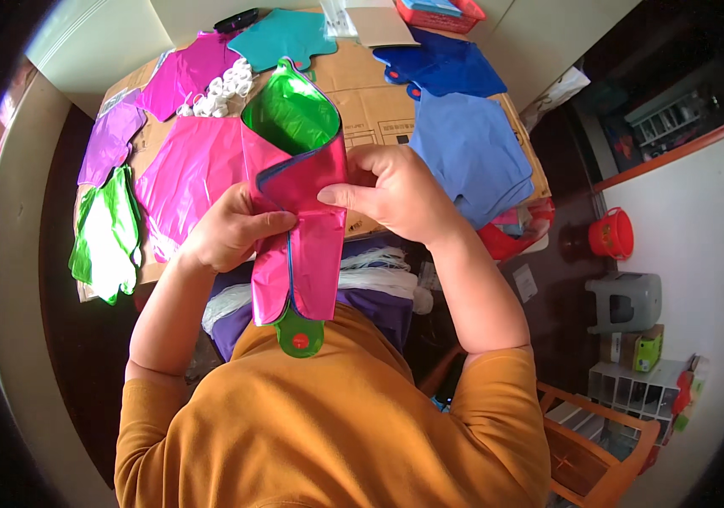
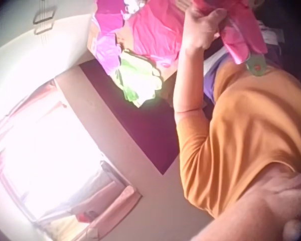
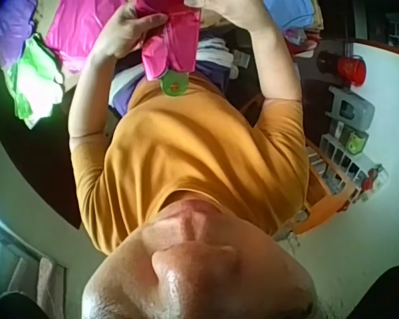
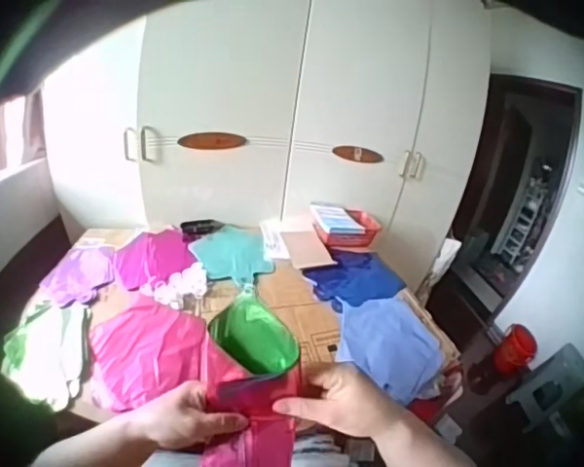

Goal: Folding colored plastic sheets and inserting them into retail packaging with cardboard backing.

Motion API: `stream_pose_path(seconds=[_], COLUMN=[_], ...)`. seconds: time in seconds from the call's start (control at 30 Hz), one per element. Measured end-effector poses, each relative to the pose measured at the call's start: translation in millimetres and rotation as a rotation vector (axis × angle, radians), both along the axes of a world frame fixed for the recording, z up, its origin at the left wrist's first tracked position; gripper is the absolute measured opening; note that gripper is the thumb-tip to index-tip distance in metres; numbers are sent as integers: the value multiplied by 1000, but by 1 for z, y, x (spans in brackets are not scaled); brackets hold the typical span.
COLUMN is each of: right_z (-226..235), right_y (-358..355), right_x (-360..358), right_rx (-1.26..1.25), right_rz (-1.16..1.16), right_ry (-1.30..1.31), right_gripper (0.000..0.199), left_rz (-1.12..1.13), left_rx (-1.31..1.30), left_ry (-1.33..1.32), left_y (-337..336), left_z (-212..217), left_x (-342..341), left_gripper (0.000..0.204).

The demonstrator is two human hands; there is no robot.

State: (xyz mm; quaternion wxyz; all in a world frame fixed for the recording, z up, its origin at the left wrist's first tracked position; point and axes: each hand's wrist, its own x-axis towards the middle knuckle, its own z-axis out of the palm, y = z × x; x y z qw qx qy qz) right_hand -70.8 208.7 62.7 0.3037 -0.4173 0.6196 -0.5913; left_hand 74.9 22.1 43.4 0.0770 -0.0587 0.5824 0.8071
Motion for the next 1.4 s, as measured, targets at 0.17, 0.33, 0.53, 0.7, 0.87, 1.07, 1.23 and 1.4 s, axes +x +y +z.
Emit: stream_pose_path(seconds=[0.17,0.33,0.53,0.7,0.87,1.07,1.23,1.4], right_z=[-9,-25,-37,-43,-46,-35,-43,-71], right_y=[0,-14,-5,3,3,1,1,-14], right_x=[-14,0,9,28,31,28,22,10], right_rx=[206,34,11,1,17,-28,-1,34], right_rz=[77,-37,99,-35,-137,-15,-15,-307], right_ry=[-462,-536,-624,-476,-265,-450,-418,-147], right_gripper=[21,22,24,18,17,19,20,54], left_rz=[-57,-65,93,134,166,118,143,332], left_rx=[-134,-276,-40,-40,6,-76,31,-184], left_ry=[33,-57,16,17,90,107,65,99], left_y=[5,5,-1,-4,1,-3,-3,0], left_z=[-1,10,-10,-15,-19,-14,-14,-31], left_x=[0,-2,-5,-9,-7,-4,-7,-34], left_gripper=[27,28,26,24,20,20,27,29])
